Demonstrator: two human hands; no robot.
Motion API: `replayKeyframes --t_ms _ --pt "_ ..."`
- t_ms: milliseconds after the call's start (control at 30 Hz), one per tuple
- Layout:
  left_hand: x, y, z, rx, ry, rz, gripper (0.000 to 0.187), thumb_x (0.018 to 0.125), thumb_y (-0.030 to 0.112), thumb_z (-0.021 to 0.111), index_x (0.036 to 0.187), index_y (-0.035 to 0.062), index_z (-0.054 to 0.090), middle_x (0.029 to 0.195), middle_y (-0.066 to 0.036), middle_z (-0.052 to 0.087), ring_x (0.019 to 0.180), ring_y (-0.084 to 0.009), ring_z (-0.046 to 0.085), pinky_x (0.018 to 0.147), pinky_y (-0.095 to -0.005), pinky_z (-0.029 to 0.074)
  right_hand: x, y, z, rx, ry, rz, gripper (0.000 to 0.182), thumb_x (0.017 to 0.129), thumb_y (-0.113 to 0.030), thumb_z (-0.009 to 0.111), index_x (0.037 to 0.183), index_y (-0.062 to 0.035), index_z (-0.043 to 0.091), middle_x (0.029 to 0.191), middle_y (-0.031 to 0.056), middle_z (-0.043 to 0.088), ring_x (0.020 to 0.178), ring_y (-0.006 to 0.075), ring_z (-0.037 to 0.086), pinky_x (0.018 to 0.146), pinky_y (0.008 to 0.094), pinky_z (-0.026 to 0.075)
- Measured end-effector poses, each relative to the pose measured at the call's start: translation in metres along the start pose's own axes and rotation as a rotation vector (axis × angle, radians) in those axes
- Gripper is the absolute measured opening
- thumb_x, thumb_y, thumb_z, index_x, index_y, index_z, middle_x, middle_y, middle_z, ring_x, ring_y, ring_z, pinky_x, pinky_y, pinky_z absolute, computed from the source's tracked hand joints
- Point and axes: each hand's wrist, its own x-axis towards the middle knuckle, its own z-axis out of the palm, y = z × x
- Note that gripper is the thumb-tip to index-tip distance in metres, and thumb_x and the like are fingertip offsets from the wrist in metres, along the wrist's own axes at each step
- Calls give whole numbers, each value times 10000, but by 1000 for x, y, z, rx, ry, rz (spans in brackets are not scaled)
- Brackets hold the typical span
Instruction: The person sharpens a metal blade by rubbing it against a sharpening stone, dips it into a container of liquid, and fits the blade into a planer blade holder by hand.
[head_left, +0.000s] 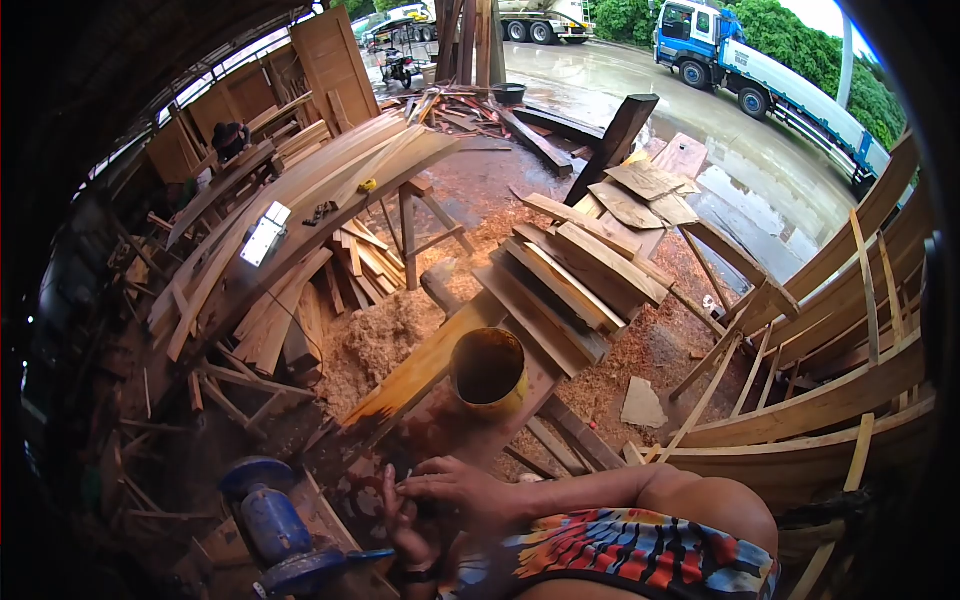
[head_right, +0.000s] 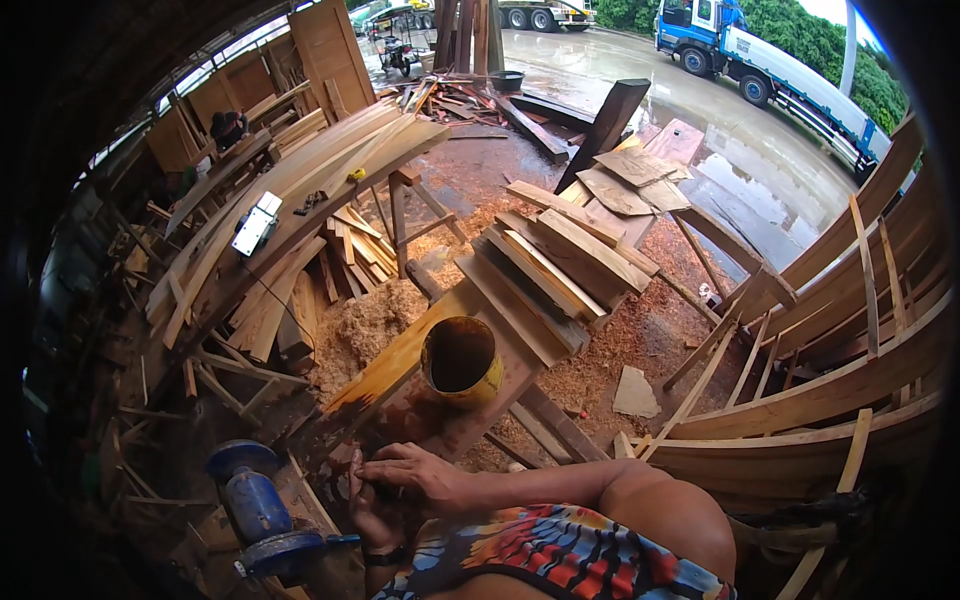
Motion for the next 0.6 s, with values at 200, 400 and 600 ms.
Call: replayKeyframes --t_ms 200,400,600 --pt "0 1 3 17 15 -7 829 898 276 611 1586 63 202 1365 -182 509 1236 -292 560 1048 -432 481 -2 8 10 -40 33 -12 666 760 -144 759 1382 -61 535 1343 109 596 1225 400 526 990 495 462" --pt "0 -2 1 22 40 -11 767 925 280 571 1575 45 237 1364 -174 517 1227 -291 570 1069 -408 463 -2 5 10 -16 24 26 671 807 -91 727 1440 -44 508 1359 139 604 1245 379 527 1044 487 431" --pt "2 -2 0 56 57 -39 686 991 240 588 1551 8 267 1287 -116 564 1181 -215 579 1022 -350 462 3 -5 -1 176 29 112 812 771 -66 749 1515 -87 423 1425 178 555 1280 388 540 1058 477 443"
